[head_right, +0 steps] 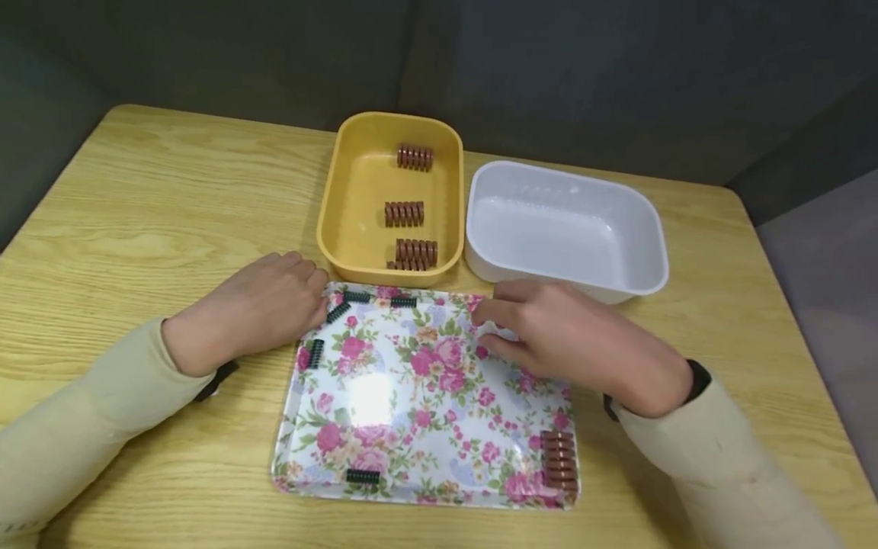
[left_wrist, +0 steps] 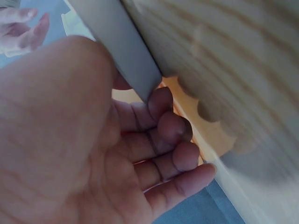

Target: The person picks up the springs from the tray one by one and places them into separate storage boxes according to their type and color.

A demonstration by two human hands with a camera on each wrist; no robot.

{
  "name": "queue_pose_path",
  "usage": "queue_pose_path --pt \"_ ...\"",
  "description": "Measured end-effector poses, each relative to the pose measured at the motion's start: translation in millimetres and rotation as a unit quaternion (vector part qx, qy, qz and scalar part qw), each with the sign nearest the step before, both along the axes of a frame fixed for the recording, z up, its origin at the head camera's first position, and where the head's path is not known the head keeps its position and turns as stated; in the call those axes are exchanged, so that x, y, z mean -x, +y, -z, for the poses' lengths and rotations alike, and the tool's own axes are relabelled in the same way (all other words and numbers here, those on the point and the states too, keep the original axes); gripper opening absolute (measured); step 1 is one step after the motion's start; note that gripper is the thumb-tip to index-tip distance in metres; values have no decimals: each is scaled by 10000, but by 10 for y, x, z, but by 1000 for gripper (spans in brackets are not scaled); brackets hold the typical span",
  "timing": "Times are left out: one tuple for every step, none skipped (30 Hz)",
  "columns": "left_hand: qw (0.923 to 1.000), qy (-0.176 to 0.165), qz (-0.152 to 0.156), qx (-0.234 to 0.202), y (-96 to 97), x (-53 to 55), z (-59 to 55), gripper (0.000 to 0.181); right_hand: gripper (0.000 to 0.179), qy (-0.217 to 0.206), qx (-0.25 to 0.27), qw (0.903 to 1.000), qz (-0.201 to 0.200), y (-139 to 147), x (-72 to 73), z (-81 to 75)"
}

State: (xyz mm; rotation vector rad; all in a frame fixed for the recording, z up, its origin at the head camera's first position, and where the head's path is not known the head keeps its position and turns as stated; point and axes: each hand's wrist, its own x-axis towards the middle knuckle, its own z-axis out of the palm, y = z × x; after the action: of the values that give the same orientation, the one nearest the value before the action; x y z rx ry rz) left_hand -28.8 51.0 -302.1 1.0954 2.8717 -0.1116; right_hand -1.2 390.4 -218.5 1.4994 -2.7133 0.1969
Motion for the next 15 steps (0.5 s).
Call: queue_pose_path --pt "10000 -11 -6 -9 -3 0 -3 30 14 -21 27 10000 -37 12 -13 11" --pt "10000 -12 -5 -10 -6 0 -5 30 20 -42 59 9999 -74 22 -26 24" --pt "10000 -13 -7 -3 -8 1 -4 30 26 -55 97 9999 -90 30 -40 36" --pt "10000 -5 -1 -2 -9 1 -4 30 28 -76 113 9999 -95 38 -57 44" --pt "10000 11 11 0 -10 1 -5 30 35 -109 120 9998 -90 48 -74 53" --pt "10000 20 20 -2 -10 1 -4 30 36 -148 120 9998 -75 58 -92 60" --pt "10000 37 36 -2 -8 1 -4 30 33 -178 96 9998 -52 66 -111 64" --pt "10000 44 45 3 -7 1 -3 30 31 -220 61 9997 -6 73 -131 66" --pt "10000 41 47 1 -5 1 -3 29 24 -264 22 9996 28 78 -150 68" --pt "10000 44 56 1 -4 1 -4 29 20 -310 -29 9995 68 82 -169 70" --pt "10000 43 61 -4 -1 1 -5 29 20 -350 -82 9993 103 86 -185 73" --pt "10000 32 57 0 1 1 -3 29 24 -386 -136 9991 138 87 -201 75" --pt "10000 22 50 10 1 1 -12 29 27 -437 -173 9987 175 88 -213 77" --pt "10000 11 45 25 0 1 -20 29 28 -491 -209 9983 213 92 -225 79" --pt "10000 -4 35 41 0 1 -30 29 30 -557 -241 9978 248 96 -235 81"
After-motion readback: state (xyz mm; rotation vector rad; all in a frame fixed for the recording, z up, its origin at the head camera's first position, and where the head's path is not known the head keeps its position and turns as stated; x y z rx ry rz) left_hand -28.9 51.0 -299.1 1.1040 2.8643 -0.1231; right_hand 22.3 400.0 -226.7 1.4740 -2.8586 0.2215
